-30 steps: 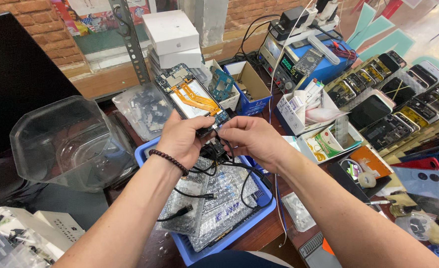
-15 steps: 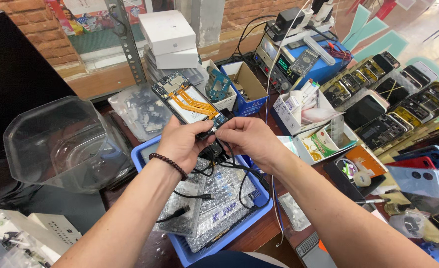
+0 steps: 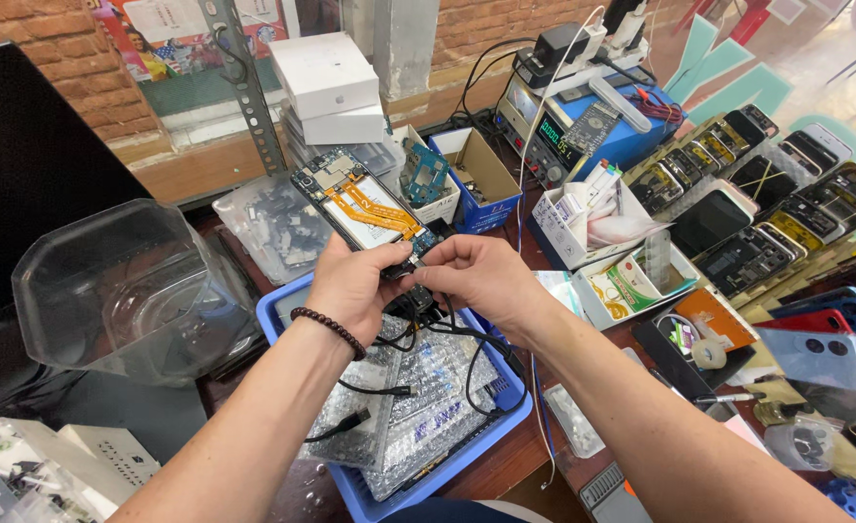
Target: The person connects a ribbon cable to the motherboard of a disassembled smartphone, then moves to a diagnostic station to plug in a USB cable and test the device. After testing, they return to the repair bench, disconnect the cable, and use a toothbrush to clean the internal components.
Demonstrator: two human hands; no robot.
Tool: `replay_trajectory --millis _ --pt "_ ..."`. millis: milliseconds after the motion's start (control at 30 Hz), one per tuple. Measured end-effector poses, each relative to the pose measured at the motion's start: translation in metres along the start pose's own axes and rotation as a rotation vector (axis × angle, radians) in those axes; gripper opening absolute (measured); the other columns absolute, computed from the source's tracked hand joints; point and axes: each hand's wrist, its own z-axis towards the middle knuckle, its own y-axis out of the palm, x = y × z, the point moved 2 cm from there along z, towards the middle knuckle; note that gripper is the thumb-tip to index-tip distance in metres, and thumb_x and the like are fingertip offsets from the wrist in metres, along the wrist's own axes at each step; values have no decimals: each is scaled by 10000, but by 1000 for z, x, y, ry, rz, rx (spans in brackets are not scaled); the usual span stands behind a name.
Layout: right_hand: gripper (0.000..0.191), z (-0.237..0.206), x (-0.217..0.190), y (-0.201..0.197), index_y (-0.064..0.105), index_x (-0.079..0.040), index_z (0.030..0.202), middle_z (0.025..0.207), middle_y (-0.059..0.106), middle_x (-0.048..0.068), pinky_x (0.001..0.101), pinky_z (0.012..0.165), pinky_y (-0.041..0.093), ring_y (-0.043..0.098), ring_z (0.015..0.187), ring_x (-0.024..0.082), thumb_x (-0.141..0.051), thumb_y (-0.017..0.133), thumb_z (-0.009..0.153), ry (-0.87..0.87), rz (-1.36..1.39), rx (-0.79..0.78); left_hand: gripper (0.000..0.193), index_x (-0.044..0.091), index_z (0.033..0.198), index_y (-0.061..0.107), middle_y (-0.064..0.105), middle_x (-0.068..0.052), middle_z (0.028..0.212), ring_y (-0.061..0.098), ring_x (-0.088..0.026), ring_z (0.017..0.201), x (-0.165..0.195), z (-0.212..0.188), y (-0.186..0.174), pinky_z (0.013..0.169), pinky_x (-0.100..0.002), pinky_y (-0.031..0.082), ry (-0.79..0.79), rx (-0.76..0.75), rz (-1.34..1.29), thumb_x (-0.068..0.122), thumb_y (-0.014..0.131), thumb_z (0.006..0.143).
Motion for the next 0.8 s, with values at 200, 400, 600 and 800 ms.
replay_trajectory --millis 200,400,600,800 --pt "190 -5 -7 3 725 2 957 755 715 20 226 563 484 617 644 66 -120 787 825 -96 -155 81 431 136 1200 556 713 -38 1063 690 -162 848 6 -3 4 587 -325 571 -22 26 25 3 711 820" --pt "241 -8 -10 4 729 -5 930 783 740 18 222 623 539 644 706 51 -198 816 815 -222 -382 168 425 110 1201 551 704 -54 1058 692 -179 855 10 -3 7 595 -338 591 -11 -11 -12 1 711 822" --pt "247 -8 -14 7 726 2 931 772 730 19 214 597 527 629 684 46 -188 828 813 -252 -372 179 441 106 1206 538 694 -67 1073 700 -194 857 11 -2 7 592 -360 598 8 -18 -40 -30 689 815" --pt "221 -10 -14 10 697 15 984 713 690 40 226 497 482 607 579 65 -138 783 849 -150 -231 160 420 78 1192 542 697 -80 1081 703 -209 874 7 2 4 615 -362 615 47 -9 -29 -41 696 820"
